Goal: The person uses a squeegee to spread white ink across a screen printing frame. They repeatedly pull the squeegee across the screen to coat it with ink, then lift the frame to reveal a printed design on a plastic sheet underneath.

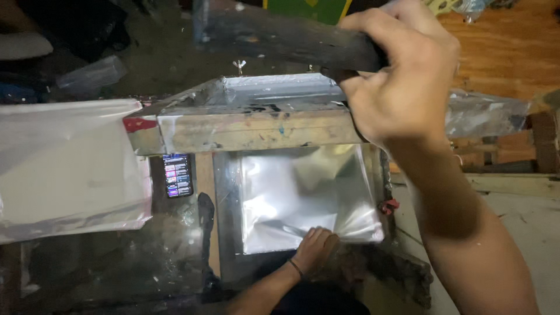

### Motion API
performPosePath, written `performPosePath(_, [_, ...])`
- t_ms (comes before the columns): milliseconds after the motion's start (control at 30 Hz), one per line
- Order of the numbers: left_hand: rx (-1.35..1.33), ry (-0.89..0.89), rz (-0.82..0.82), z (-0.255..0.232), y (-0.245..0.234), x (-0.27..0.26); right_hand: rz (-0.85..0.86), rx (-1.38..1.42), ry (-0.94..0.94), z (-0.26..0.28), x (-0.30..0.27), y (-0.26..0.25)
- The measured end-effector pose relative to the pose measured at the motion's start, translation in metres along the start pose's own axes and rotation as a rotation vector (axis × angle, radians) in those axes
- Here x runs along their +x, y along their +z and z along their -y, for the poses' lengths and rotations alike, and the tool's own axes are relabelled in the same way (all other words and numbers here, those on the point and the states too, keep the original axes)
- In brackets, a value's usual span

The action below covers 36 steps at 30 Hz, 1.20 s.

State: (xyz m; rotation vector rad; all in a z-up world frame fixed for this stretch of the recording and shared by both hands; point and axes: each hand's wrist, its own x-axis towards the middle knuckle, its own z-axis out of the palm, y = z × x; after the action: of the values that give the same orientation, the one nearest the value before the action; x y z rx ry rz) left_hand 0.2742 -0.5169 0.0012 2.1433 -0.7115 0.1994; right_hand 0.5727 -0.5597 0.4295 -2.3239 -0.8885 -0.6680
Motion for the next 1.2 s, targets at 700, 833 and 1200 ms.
performPosePath(700, [0.073,-0.117,-0.108,0.022,0.032,-0.009,0.028,-0.097,-0.033,-0.02,-0.003,-0.005])
performPosePath(833, [0.228,0.0,-0.117,0.017,0.024,-0.009,0.029,-0.138,-0.032,-0.018,-0.003,-0.005])
performPosePath(1200, [0.345,-0.81,0.237,0.057,-0.094,-0.047,-0.085,-0.115,-0.109,-0.03,-0.018,0.006])
